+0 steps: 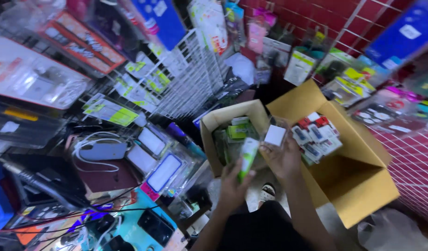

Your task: Organizing and checking mobile phone accessories in a stockroom area.

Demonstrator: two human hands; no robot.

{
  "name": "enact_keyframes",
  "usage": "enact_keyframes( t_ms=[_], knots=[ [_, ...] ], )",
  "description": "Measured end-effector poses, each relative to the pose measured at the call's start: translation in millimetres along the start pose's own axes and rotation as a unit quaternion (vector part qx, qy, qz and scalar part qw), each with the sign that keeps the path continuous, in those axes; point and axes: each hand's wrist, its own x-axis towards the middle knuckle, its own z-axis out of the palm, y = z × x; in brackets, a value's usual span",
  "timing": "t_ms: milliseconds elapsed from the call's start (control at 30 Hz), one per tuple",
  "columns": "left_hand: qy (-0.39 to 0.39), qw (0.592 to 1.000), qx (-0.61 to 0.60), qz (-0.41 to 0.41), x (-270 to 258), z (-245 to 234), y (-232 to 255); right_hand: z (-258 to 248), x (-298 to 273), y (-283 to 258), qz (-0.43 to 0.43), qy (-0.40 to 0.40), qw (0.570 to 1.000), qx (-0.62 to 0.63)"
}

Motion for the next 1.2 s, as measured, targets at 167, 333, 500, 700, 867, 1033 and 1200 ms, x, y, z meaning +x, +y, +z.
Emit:
enact_keyframes(
  t_ms=[167, 333, 500, 700, 867, 1033, 1200],
  knots=[
    [0.000, 0.965, -0.178, -0.195, -7, 3, 8, -3, -28, -43, 0.051, -0.028, 0.998, 0.009],
    [-0.016, 0.892, -0.335, -0.305, -15, 8, 22, 24, -51, -42, 0.043, -0.032, 0.981, -0.189],
    [-0.087, 0.718, -0.613, -0.320, -1, -6, 77, -22, -46, -3, -0.003, 0.069, 0.951, -0.303],
    [-0.079, 0.759, -0.606, -0.223, 1, -31, 75, 39, -40, -15, 0.098, 0.060, 0.960, -0.254],
    [-0.062, 0.775, -0.595, -0.203, 12, -65, 66, 36, -17, -1, 0.069, 0.004, 0.962, -0.265],
    [-0.011, 0.789, -0.579, -0.203, 20, -69, 28, 79, 0, 6, 0.121, -0.047, 0.953, -0.274],
    [-0.042, 0.713, -0.669, -0.208, 12, -58, -41, 65, 11, 44, 0.124, -0.089, 0.899, -0.412]
  ],
)
